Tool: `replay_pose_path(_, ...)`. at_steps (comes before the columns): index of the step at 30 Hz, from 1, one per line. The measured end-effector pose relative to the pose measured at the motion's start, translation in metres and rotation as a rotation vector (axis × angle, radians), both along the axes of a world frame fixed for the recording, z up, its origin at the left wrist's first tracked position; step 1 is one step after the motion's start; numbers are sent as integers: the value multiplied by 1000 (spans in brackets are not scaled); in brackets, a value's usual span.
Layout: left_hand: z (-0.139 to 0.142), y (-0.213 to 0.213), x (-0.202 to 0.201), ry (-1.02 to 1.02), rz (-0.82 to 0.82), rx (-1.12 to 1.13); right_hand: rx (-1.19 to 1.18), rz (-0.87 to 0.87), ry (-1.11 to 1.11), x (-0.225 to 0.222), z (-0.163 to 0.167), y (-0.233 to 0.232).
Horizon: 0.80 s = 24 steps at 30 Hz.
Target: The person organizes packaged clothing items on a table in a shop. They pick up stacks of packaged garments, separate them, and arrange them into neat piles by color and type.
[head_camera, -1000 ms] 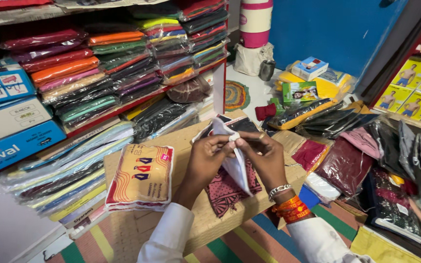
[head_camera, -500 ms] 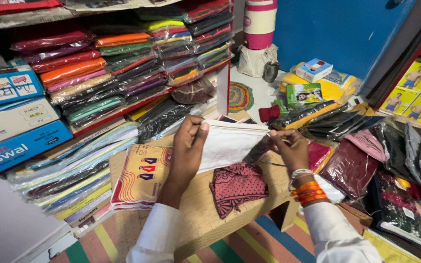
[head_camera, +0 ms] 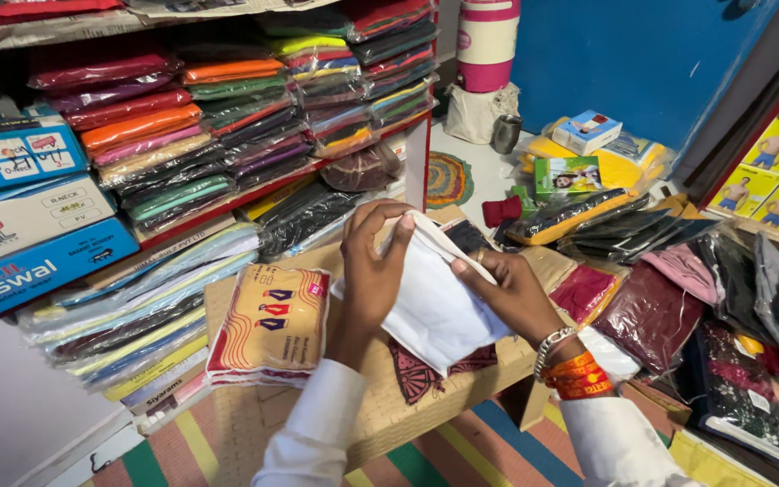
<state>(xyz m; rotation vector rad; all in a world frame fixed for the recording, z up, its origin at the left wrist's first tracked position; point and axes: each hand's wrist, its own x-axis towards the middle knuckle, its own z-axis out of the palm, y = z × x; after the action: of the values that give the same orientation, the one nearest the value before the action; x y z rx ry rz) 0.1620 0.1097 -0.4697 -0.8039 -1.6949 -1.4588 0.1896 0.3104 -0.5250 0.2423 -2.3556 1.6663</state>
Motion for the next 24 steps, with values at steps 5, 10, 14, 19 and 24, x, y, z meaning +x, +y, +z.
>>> replay_pose_path(5,-11,15,31,-237,327,43,-303,-150,-97,-4,-12,-5)
replay_pose_path(10,-28,27,40,-205,41,-19,-710,-2,-200,5,-2,-17)
replay_pose_path(14,-35,23,21,-355,-68,132,-575,-109,-167,4,-4,-21)
replay_pose_path(19,-30,8,12,-587,-157,223,-451,-286,63,-3,-30,-25)
replay_pose_path(24,-25,1,27,-380,135,-189,-539,-305,88,-5,-39,-36)
